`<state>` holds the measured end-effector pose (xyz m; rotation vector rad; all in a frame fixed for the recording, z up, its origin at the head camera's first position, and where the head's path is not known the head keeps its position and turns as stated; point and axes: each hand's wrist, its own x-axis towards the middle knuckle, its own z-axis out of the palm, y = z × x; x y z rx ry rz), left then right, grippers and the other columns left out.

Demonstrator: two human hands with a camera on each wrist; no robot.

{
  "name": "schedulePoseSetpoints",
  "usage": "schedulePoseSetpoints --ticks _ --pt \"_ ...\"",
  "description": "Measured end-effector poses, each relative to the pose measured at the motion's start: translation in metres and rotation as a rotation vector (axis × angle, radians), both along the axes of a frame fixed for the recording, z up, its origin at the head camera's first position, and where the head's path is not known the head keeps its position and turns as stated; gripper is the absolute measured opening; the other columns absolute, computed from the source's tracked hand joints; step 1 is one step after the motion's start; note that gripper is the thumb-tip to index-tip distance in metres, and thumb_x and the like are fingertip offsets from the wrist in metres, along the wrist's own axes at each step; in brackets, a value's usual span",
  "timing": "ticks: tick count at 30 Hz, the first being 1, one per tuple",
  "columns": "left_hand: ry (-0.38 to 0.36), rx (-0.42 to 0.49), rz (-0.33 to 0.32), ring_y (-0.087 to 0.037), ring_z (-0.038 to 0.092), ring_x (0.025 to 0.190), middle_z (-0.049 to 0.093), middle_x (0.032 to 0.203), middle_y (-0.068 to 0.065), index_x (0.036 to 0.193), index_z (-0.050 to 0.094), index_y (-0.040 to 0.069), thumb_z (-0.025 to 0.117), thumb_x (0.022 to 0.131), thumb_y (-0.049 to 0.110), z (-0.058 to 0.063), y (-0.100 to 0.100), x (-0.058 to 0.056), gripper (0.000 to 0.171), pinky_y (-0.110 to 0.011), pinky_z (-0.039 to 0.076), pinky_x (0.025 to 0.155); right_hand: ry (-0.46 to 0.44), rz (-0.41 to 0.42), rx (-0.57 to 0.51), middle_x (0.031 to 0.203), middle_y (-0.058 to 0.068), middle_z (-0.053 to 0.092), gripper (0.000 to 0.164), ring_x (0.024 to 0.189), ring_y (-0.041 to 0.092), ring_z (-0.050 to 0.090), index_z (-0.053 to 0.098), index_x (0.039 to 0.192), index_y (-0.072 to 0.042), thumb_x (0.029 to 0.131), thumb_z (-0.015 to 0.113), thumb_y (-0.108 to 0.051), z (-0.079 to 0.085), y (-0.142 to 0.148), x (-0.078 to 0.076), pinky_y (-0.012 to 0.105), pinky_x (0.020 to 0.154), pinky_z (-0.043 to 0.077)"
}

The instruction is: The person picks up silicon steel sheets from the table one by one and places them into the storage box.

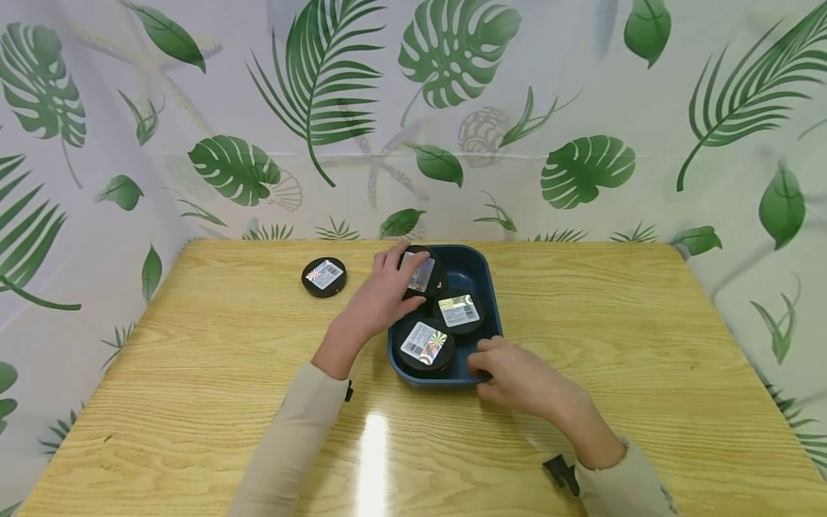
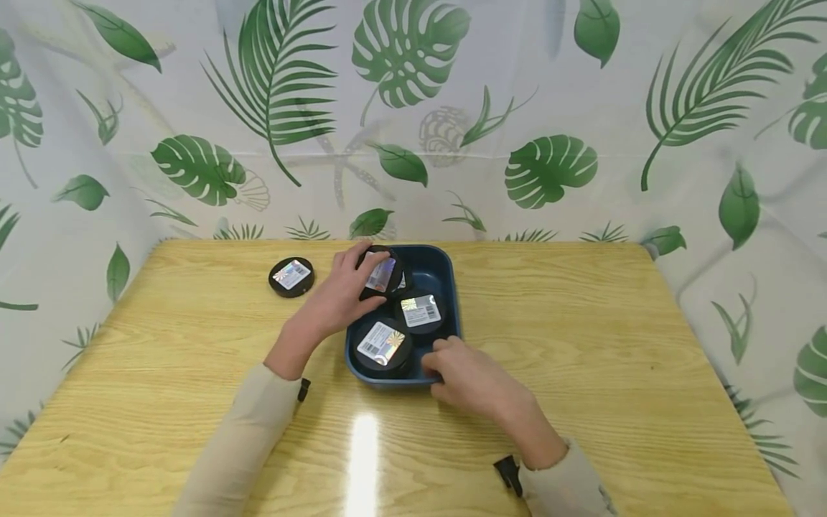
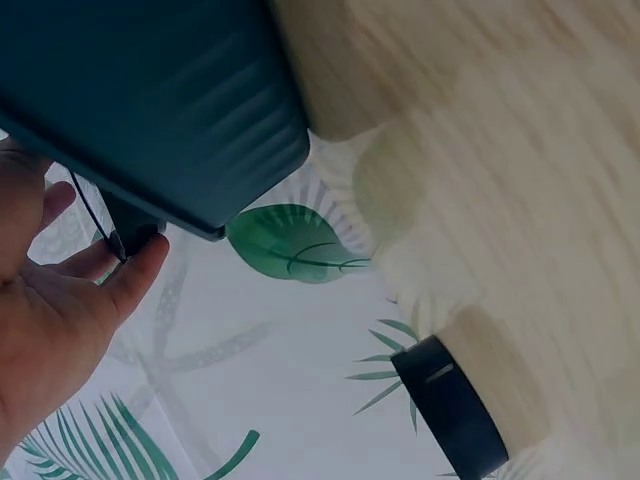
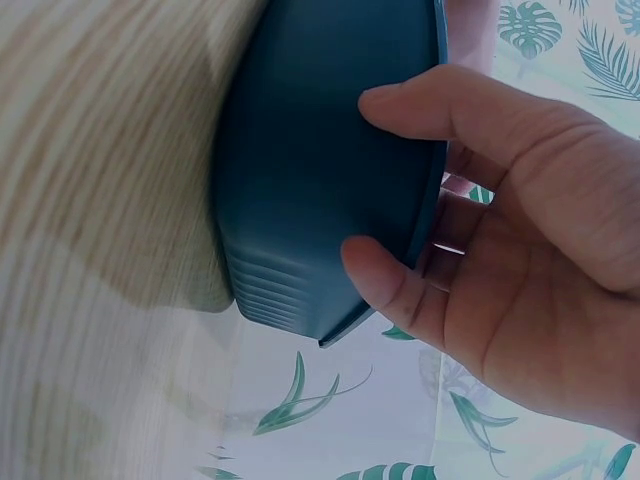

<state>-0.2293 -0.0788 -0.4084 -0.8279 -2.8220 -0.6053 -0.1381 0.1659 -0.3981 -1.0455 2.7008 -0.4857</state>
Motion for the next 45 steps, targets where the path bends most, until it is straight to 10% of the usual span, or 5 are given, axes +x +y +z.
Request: schedulePoseSetpoints --ticks 19,45 --pt "-0.064 -0.101 -0.001 -0.044 0.032 0.136 0.025 0.157 -0.024 0.148 0.046 0.015 0.067 0.096 0.029 -0.011 0.009 -0.017 0.058 -0.049 0.04 0.107 0.001 0.013 -0.008 0.078 -0.004 0.048 0.016 0.072 0.012 0.043 0.063 0.077 -0.014 0.079 0.074 -0.004 -0.001 0.0 -0.001 0.025 0.062 0.04" --pt "-0.163 -0.387 0.058 -0.047 0.035 0.138 0.029 0.153 -0.031 0.15 0.041 0.015 0.054 0.103 0.034 0.006 0.03 -0.017 0.053 -0.049 0.038 0.11 -0.012 0.006 -0.013 0.078 -0.005 0.048 0.014 0.071 0.011 0.043 0.064 0.078 -0.013 0.08 0.072 -0.002 0.0 0.001 -0.001 0.023 0.06 0.04"
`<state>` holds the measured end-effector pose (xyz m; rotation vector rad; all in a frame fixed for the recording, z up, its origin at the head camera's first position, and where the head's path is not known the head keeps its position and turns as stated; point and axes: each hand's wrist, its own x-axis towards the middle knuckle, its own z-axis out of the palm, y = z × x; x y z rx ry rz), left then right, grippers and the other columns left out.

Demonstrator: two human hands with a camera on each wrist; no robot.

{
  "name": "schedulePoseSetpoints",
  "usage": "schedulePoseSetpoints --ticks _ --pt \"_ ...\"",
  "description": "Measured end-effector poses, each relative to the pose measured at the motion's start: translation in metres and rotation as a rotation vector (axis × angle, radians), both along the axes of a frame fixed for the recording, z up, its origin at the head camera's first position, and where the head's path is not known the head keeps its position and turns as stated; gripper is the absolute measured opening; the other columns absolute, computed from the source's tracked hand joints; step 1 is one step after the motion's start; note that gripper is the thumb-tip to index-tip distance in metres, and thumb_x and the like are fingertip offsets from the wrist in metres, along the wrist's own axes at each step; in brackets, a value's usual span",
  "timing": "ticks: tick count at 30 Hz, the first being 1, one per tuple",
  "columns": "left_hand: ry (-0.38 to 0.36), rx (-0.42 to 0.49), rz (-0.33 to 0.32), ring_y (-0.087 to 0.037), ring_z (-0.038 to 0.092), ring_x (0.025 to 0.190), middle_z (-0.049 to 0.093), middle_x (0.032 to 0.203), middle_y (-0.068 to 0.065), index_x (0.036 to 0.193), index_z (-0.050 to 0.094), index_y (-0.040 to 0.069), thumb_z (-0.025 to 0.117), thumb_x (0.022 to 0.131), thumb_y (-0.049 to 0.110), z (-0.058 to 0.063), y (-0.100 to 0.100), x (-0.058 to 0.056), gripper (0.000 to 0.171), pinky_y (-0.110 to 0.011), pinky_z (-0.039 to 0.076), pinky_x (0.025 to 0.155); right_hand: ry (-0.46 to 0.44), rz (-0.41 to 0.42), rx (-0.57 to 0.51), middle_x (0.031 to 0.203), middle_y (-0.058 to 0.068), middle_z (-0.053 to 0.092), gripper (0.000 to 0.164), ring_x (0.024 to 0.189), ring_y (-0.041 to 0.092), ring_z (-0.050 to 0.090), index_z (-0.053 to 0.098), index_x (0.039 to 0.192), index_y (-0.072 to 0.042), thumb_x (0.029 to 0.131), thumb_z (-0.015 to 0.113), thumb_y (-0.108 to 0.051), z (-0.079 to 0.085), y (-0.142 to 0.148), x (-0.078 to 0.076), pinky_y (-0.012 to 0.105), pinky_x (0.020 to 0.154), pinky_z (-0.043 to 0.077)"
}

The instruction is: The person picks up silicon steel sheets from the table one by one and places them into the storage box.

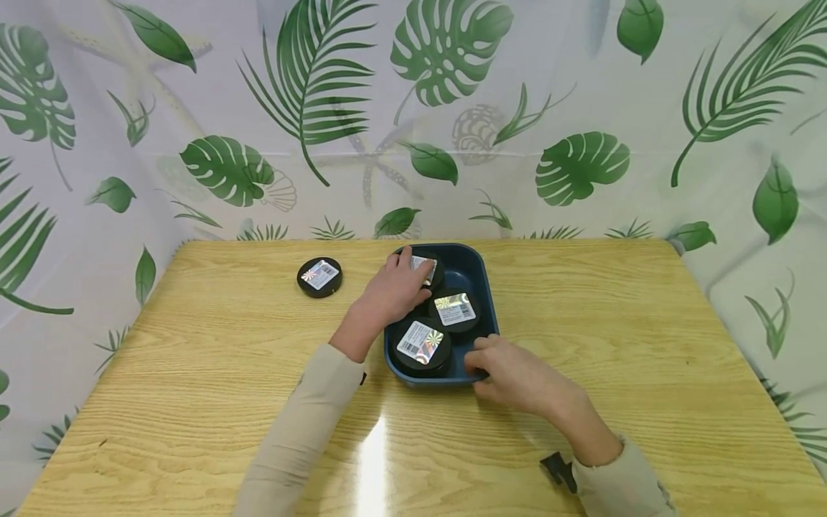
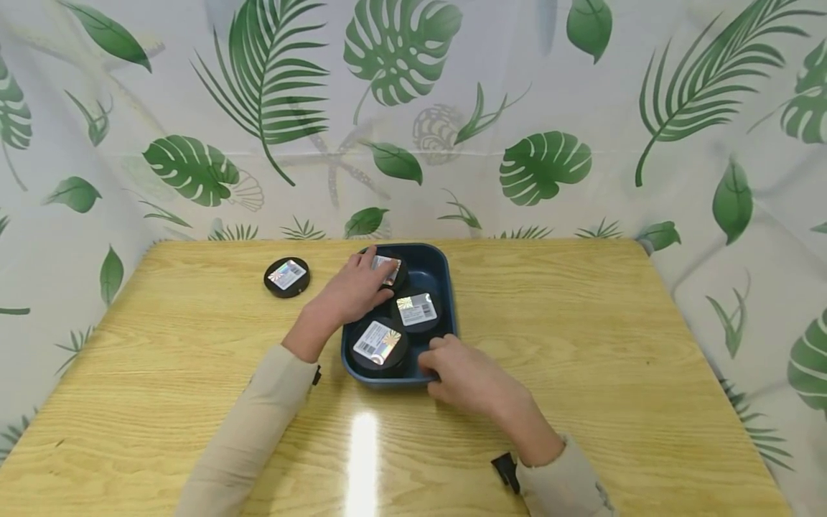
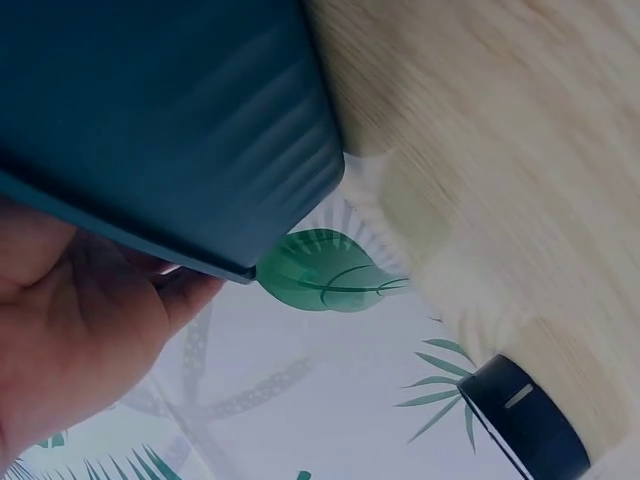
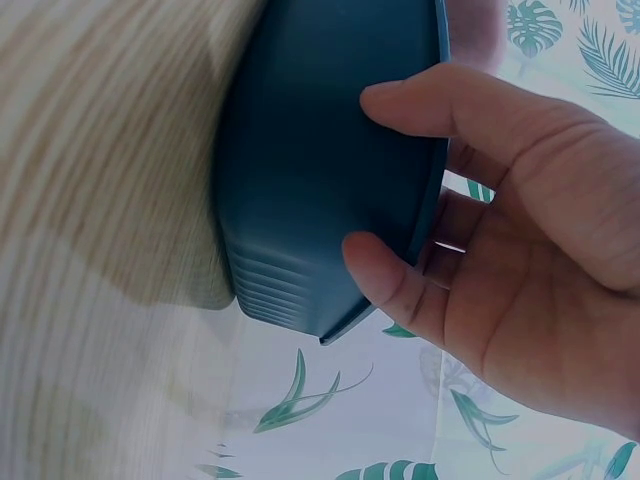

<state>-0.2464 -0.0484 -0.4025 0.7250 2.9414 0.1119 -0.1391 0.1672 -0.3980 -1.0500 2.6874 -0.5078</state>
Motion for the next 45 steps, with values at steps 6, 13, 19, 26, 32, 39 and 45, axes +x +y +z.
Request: schedulePoseSetpoints --ticks 6,13,19,26,32,39,45 --pt "-0.012 -0.013 0.032 -0.044 0.033 0.141 0.028 0.156 -0.029 0.153 0.038 0.019 0.053 0.103 0.036 0.001 0.0 0.002 0.055 -0.051 0.035 0.112 -0.01 -0.002 0.005 0.077 -0.005 0.048 0.013 0.071 0.011 0.043 0.065 0.078 -0.013 0.081 0.072 -0.002 0.0 -0.002 0.0 0.023 0.06 0.04" --pt "-0.022 0.02 0.032 -0.042 0.029 0.144 0.024 0.159 -0.026 0.155 0.035 0.022 0.054 0.102 0.037 -0.001 -0.005 0.004 0.059 -0.052 0.031 0.114 -0.024 -0.006 0.009 0.079 -0.005 0.049 0.013 0.072 0.011 0.044 0.065 0.079 -0.013 0.082 0.072 -0.003 0.0 -0.002 0.0 0.024 0.061 0.041" --pt "-0.043 0.087 0.037 -0.042 0.024 0.146 0.019 0.161 -0.024 0.158 0.026 0.024 0.055 0.102 0.037 0.0 -0.012 0.009 0.065 -0.052 0.028 0.116 -0.015 -0.01 0.012 0.078 -0.005 0.049 0.014 0.072 0.011 0.043 0.064 0.078 -0.013 0.081 0.073 -0.003 0.003 -0.002 0.0 0.024 0.061 0.041" --pt "-0.031 0.187 0.052 -0.044 0.029 0.143 0.021 0.16 -0.024 0.159 0.024 0.021 0.054 0.103 0.031 0.0 -0.025 0.019 0.064 -0.053 0.032 0.113 -0.01 -0.013 0.013 0.078 -0.005 0.049 0.014 0.072 0.011 0.043 0.064 0.077 -0.014 0.08 0.073 -0.003 0.004 -0.002 0.001 0.024 0.061 0.04" --pt "-0.015 0.226 0.07 -0.044 0.03 0.143 0.024 0.159 -0.025 0.159 0.025 0.019 0.055 0.103 0.028 -0.001 -0.036 0.024 0.064 -0.053 0.033 0.112 -0.011 -0.005 0.003 0.077 -0.005 0.049 0.014 0.071 0.011 0.043 0.065 0.077 -0.013 0.08 0.072 -0.002 0.004 -0.002 0.0 0.023 0.061 0.04" --pt "-0.012 0.276 0.131 -0.046 0.031 0.142 0.025 0.158 -0.025 0.159 0.025 0.019 0.055 0.103 0.029 0.0 -0.046 0.026 0.064 -0.056 0.034 0.111 -0.017 -0.008 0.007 0.077 -0.005 0.048 0.013 0.071 0.011 0.042 0.064 0.077 -0.013 0.08 0.072 -0.002 0.003 -0.001 -0.001 0.023 0.06 0.039" --pt "0.013 0.296 0.176 -0.048 0.032 0.14 0.028 0.156 -0.027 0.157 0.029 0.018 0.054 0.103 0.03 0.0 -0.054 0.023 0.061 -0.058 0.032 0.111 -0.021 -0.016 0.011 0.077 -0.004 0.048 0.014 0.071 0.012 0.042 0.064 0.077 -0.013 0.08 0.072 -0.002 0.003 -0.001 0.0 0.023 0.06 0.039"
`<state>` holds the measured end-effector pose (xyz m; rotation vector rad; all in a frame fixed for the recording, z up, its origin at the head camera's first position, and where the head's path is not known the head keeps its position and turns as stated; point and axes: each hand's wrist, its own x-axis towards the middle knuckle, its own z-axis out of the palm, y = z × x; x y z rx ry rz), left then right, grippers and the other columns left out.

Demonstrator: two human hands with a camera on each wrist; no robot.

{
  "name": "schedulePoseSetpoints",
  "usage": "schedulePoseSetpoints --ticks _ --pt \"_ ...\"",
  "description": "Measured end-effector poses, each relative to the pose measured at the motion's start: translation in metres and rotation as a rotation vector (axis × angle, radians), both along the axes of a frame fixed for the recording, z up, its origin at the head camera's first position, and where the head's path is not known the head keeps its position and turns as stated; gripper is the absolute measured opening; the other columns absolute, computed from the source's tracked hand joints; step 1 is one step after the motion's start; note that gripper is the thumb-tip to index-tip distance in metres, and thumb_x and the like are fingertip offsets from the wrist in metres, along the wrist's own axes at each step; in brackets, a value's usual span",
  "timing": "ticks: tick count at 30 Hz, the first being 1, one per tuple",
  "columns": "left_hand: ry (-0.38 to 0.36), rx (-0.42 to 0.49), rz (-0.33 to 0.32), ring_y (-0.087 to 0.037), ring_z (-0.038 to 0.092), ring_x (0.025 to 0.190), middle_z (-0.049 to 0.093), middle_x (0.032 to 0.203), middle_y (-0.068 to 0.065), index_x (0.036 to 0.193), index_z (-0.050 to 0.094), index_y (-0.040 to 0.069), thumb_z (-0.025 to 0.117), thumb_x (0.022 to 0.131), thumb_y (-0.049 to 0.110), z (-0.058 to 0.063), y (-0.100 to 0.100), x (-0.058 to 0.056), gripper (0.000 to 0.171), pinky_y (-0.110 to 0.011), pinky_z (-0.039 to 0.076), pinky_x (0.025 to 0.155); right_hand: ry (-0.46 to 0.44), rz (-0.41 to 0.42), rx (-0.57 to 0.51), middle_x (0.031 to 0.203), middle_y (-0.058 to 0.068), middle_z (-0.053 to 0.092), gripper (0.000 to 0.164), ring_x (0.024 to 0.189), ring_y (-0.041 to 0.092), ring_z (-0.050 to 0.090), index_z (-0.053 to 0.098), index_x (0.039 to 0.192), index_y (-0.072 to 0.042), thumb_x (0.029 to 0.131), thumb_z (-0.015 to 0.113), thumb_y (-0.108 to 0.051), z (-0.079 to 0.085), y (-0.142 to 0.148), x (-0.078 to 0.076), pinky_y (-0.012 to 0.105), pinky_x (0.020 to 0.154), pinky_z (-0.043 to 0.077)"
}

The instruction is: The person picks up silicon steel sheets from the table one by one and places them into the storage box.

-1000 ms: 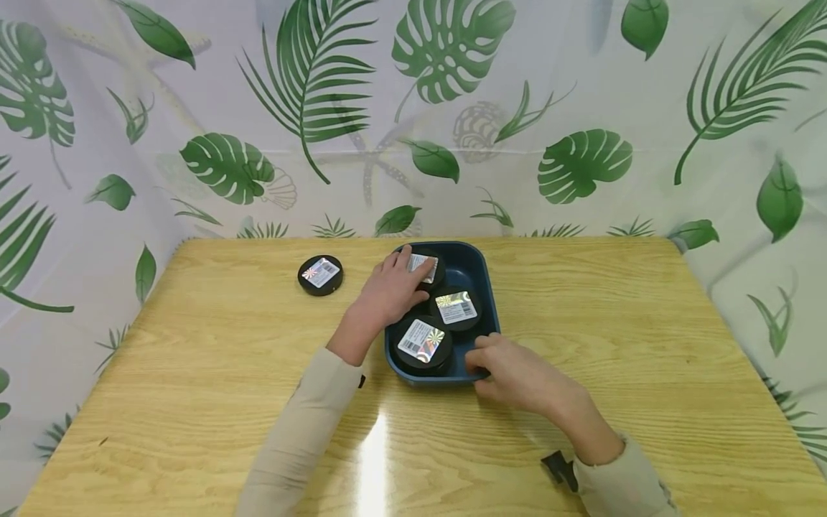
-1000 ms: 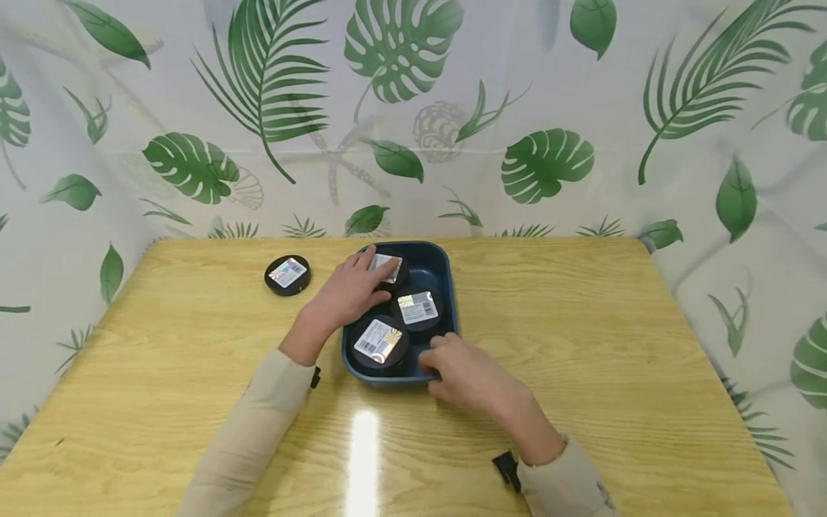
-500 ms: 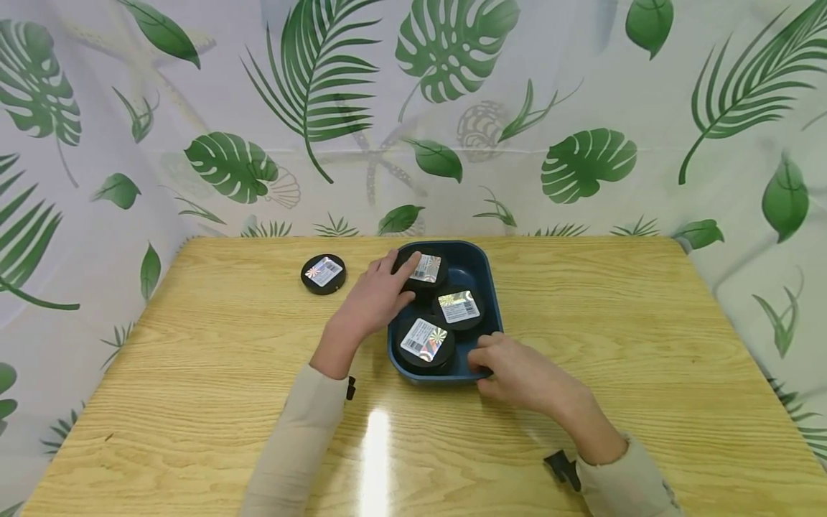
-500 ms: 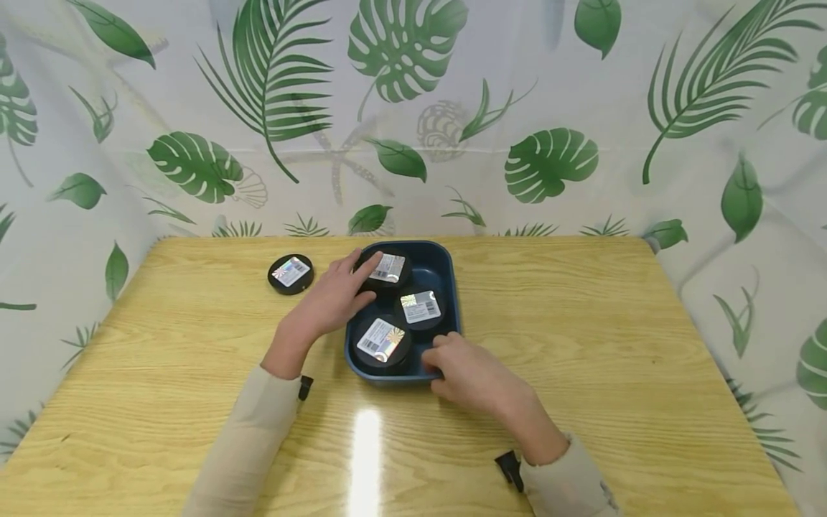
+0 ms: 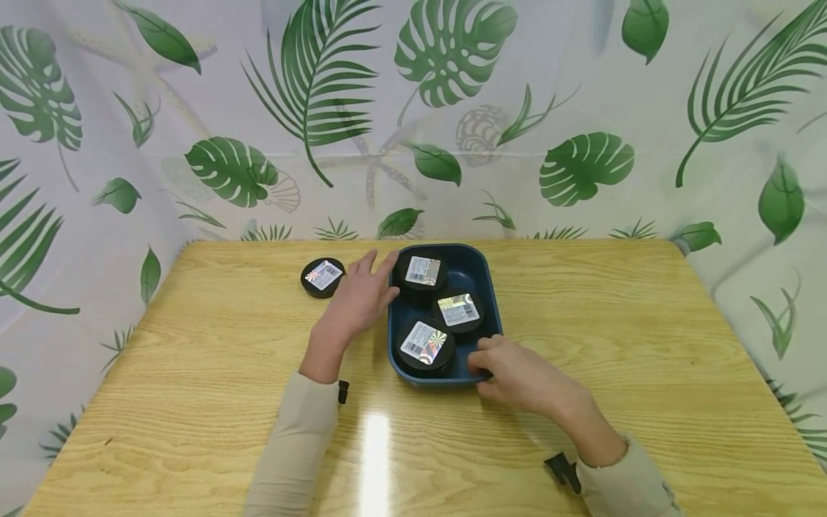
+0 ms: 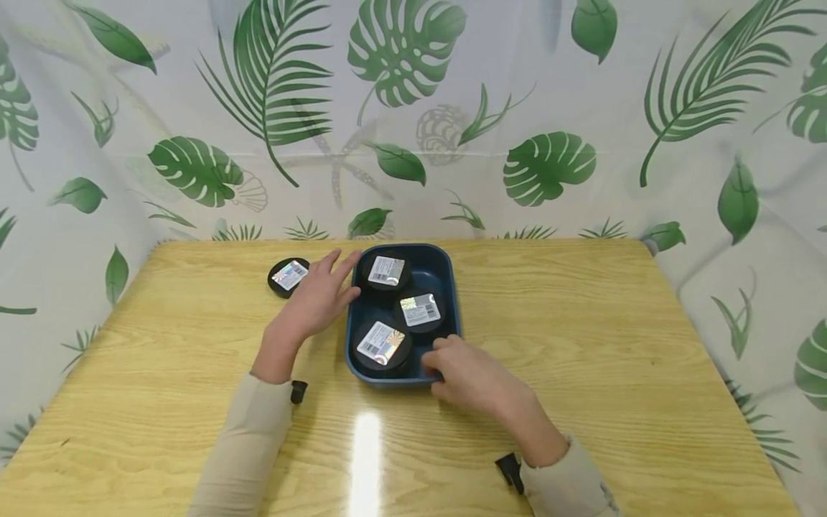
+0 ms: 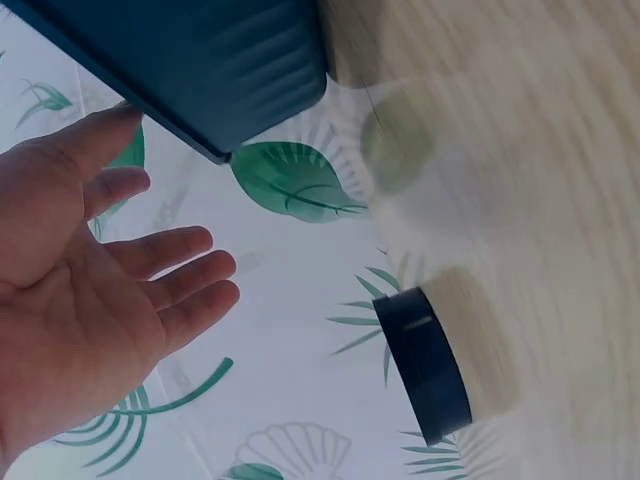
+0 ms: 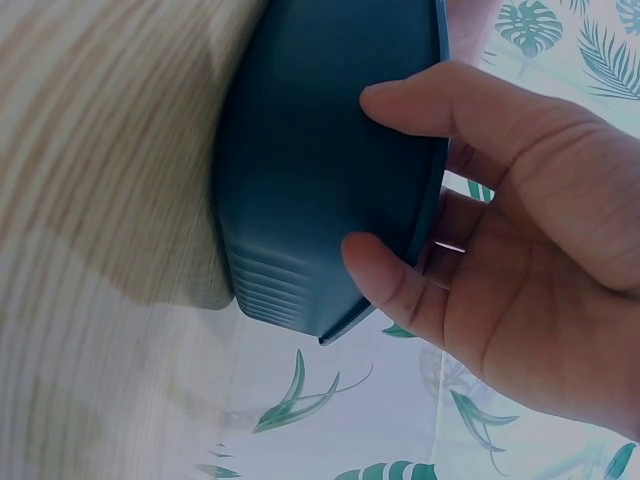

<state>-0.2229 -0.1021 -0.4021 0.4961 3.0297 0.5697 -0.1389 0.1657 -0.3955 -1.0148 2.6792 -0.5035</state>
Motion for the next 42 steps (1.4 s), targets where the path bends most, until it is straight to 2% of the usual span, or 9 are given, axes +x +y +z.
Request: schedulePoseSetpoints --ticks 5,8,14,19,26,33,37,42 --pt "-0.02 0.051 0.018 -0.047 0.028 0.142 0.028 0.156 -0.027 0.157 0.029 0.015 0.054 0.103 0.031 -0.006 -0.011 -0.006 0.061 -0.058 0.033 0.111 0.001 -0.004 -0.005 0.077 -0.003 0.048 0.014 0.071 0.012 0.042 0.064 0.077 -0.014 0.08 0.071 -0.002 0.0 0.0 0.001 0.023 0.059 0.038" --pt "-0.041 0.069 0.04 -0.048 0.027 0.142 0.028 0.156 -0.027 0.157 0.029 0.013 0.049 0.104 0.026 -0.01 -0.019 -0.008 0.058 -0.059 0.033 0.11 0.004 -0.006 -0.006 0.077 -0.004 0.048 0.015 0.071 0.012 0.042 0.064 0.077 -0.014 0.081 0.072 -0.002 0.001 -0.001 0.002 0.023 0.06 0.038" --pt "-0.058 0.028 0.142 -0.054 0.022 0.141 0.021 0.156 -0.032 0.158 0.026 0.01 0.048 0.099 0.012 -0.011 -0.036 -0.01 0.063 -0.063 0.032 0.108 0.011 -0.004 0.004 0.078 -0.004 0.048 0.013 0.071 0.012 0.042 0.064 0.077 -0.013 0.081 0.072 -0.003 0.002 0.0 0.001 0.024 0.06 0.038" --pt "-0.145 0.02 0.199 -0.053 0.009 0.145 0.008 0.158 -0.035 0.159 0.018 0.009 0.05 0.101 0.019 -0.016 -0.047 -0.012 0.067 -0.065 0.026 0.11 0.011 -0.006 0.011 0.078 -0.004 0.048 0.013 0.072 0.012 0.043 0.064 0.078 -0.013 0.081 0.071 -0.003 0.001 0.0 0.001 0.024 0.061 0.04" --pt "-0.253 0.041 0.247 -0.053 -0.005 0.146 -0.006 0.158 -0.036 0.16 0.012 0.009 0.048 0.1 0.024 -0.017 -0.06 -0.012 0.071 -0.066 0.011 0.115 0.012 0.005 -0.012 0.078 -0.004 0.047 0.014 0.072 0.012 0.042 0.064 0.078 -0.013 0.08 0.071 -0.001 0.001 0.001 0.002 0.024 0.061 0.04" --pt "-0.296 0.02 0.278 -0.055 -0.007 0.145 -0.01 0.158 -0.036 0.16 0.011 0.011 0.049 0.1 0.027 -0.02 -0.068 -0.017 0.073 -0.067 0.008 0.115 0.017 -0.003 -0.015 0.077 -0.004 0.047 0.015 0.072 0.012 0.042 0.063 0.077 -0.013 0.08 0.07 0.0 0.001 0.002 0.002 0.023 0.061 0.04" --pt "-0.348 0.023 0.295 -0.055 -0.009 0.145 -0.013 0.158 -0.035 0.16 0.009 0.012 0.047 0.101 0.027 -0.022 -0.072 -0.019 0.072 -0.069 0.007 0.114 0.03 0.01 -0.014 0.076 -0.004 0.047 0.015 0.072 0.012 0.042 0.063 0.077 -0.013 0.079 0.07 0.0 0.001 0.002 0.002 0.023 0.061 0.04" --pt "-0.393 0.013 0.285 -0.056 -0.007 0.145 -0.01 0.159 -0.035 0.16 0.013 0.011 0.044 0.099 0.024 -0.022 -0.075 -0.019 0.069 -0.07 0.008 0.113 0.025 0.002 -0.013 0.077 -0.004 0.047 0.015 0.072 0.012 0.042 0.062 0.077 -0.013 0.079 0.07 0.0 0.0 0.002 0.002 0.023 0.061 0.04"
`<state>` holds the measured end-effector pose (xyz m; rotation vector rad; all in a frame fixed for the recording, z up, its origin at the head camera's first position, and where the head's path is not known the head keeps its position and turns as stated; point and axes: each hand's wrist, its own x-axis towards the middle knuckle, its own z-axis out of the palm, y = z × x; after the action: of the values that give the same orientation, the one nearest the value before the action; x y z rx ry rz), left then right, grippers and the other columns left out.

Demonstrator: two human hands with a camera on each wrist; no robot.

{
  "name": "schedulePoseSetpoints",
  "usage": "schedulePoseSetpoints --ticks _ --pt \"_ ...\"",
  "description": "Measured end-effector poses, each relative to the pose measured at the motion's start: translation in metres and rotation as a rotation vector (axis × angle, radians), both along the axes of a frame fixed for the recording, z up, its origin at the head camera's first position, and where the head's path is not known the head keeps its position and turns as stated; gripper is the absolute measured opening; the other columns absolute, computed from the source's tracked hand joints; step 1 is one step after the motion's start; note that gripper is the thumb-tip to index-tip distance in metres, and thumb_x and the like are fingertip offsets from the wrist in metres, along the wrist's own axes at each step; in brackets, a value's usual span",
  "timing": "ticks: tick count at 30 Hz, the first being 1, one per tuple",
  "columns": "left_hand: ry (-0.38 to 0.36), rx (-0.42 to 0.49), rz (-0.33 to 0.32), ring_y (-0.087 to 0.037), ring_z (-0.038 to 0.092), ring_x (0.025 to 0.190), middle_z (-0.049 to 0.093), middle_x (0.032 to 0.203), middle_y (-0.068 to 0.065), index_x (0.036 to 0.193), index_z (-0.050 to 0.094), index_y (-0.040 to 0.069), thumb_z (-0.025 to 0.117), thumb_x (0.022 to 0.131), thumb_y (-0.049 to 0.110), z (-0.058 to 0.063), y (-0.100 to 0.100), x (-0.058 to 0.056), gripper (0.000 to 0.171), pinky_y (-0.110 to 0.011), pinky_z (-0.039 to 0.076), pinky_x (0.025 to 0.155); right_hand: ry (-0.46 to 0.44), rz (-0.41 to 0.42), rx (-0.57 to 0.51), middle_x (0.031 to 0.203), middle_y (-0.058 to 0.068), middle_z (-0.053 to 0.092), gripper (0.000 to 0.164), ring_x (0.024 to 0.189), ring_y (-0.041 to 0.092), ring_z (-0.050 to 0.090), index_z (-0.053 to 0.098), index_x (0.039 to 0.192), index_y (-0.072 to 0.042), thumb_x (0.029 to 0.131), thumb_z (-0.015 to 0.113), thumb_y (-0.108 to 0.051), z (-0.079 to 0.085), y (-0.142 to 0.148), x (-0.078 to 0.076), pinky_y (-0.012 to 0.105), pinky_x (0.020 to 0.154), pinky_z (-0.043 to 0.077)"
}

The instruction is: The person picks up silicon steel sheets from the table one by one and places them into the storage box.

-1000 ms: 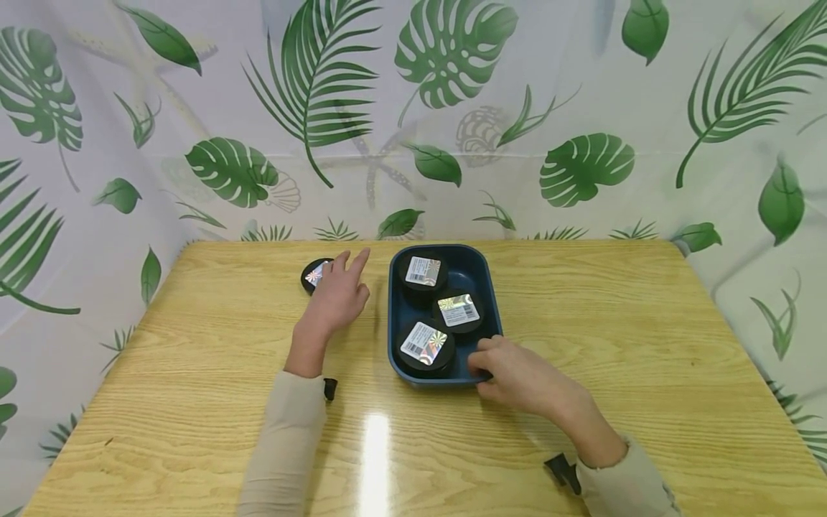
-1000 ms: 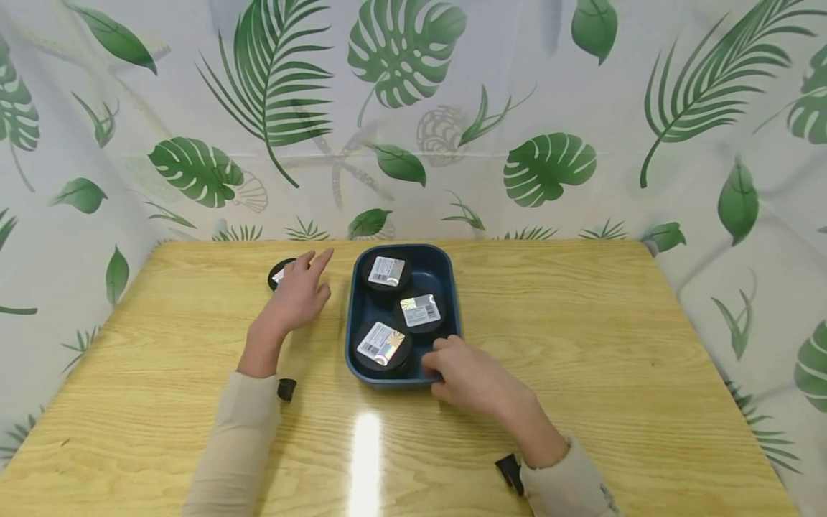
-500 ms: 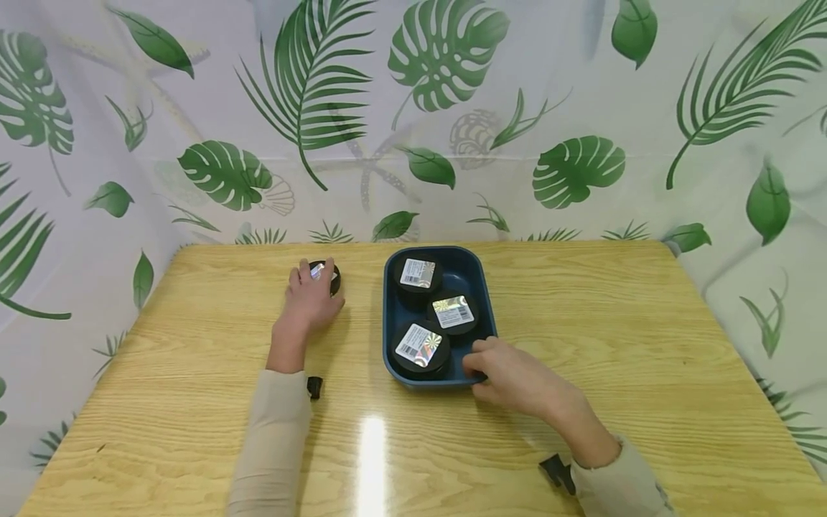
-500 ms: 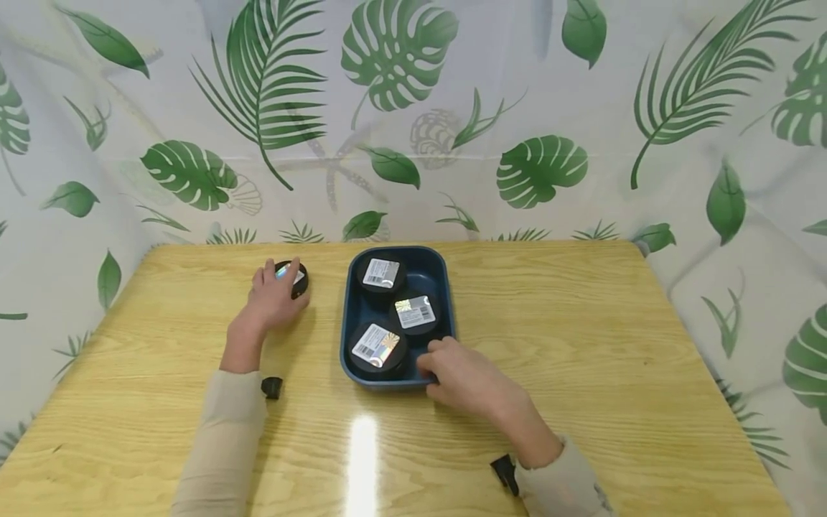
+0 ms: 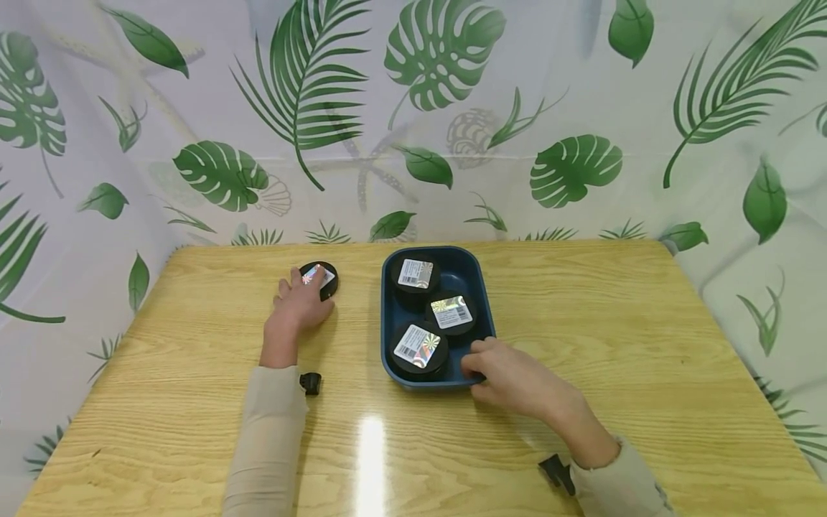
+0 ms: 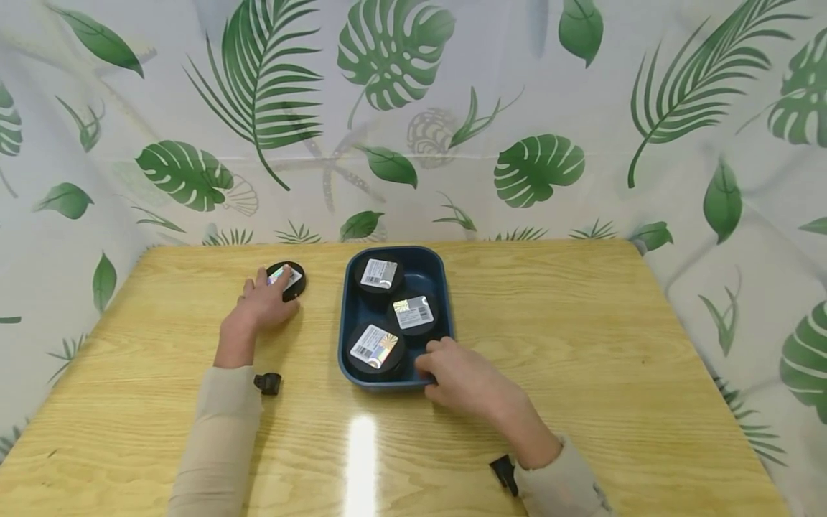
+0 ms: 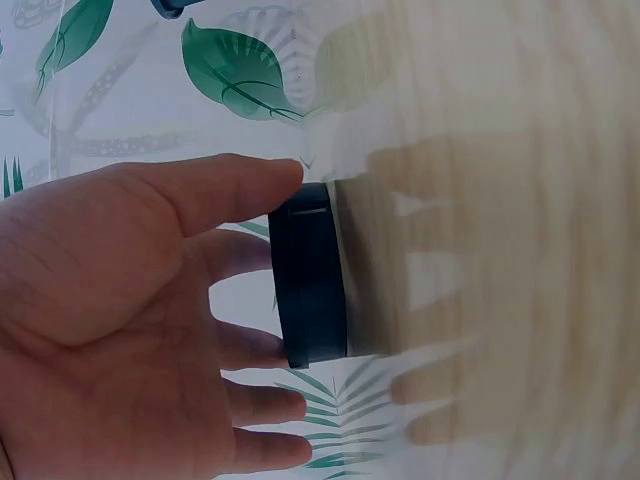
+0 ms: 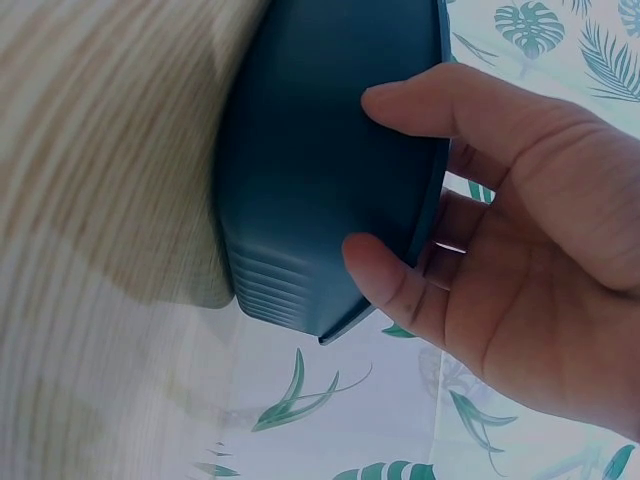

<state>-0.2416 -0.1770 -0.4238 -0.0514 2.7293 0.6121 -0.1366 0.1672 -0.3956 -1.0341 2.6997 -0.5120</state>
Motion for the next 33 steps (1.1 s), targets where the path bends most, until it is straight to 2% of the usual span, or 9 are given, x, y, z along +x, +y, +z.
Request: schedulePoseSetpoints --ticks 5,12,19,27,33 --pt "-0.019 0.0 -0.002 -0.056 -0.003 0.145 -0.009 0.159 -0.035 0.159 0.016 0.011 0.043 0.099 0.023 0.0011 -0.0003 0.0011 0.068 -0.071 0.012 0.112 0.006 -0.001 -0.001 0.077 -0.004 0.047 0.016 0.072 0.012 0.042 0.062 0.076 -0.013 0.079 0.07 0.0 -0.0018 0.0004 0.0003 0.023 0.061 0.04" --pt "-0.013 0.029 0.021 -0.055 0.006 0.144 -0.006 0.157 -0.036 0.156 0.023 0.006 0.046 0.099 0.024 0.0017 0.0022 0.0011 0.063 -0.07 0.028 0.107 0.0 0.004 -0.01 0.076 -0.004 0.047 0.015 0.072 0.012 0.041 0.062 0.076 -0.013 0.079 0.07 0.0 -0.0038 0.0011 0.0001 0.023 0.061 0.039" --pt "0.005 0.049 0.038 -0.055 0.005 0.144 -0.004 0.157 -0.036 0.15 0.027 0.002 0.047 0.101 0.023 0.0023 0.0034 0.0028 0.057 -0.068 0.03 0.106 0.003 -0.001 -0.002 0.077 -0.004 0.047 0.014 0.072 0.012 0.042 0.063 0.077 -0.012 0.079 0.071 0.0 -0.0025 0.0009 0.0006 0.023 0.061 0.04" --pt "0.065 0.039 0.028 -0.057 0.022 0.135 0.02 0.149 -0.035 0.143 0.029 -0.003 0.049 0.102 0.019 0.004 0.0026 0.0066 0.05 -0.064 0.038 0.101 -0.006 -0.003 -0.001 0.076 -0.004 0.047 0.014 0.071 0.012 0.041 0.064 0.077 -0.012 0.08 0.07 0.0 -0.0015 0.0004 0.0006 0.023 0.061 0.039" --pt "0.063 0.032 0.027 -0.056 0.025 0.134 0.02 0.149 -0.035 0.145 0.027 -0.003 0.05 0.103 0.019 0.0044 0.0019 0.007 0.053 -0.062 0.038 0.102 -0.003 -0.003 -0.006 0.076 -0.004 0.047 0.015 0.072 0.012 0.041 0.063 0.077 -0.012 0.08 0.07 0.0 -0.0015 0.0004 0.0007 0.023 0.061 0.039"
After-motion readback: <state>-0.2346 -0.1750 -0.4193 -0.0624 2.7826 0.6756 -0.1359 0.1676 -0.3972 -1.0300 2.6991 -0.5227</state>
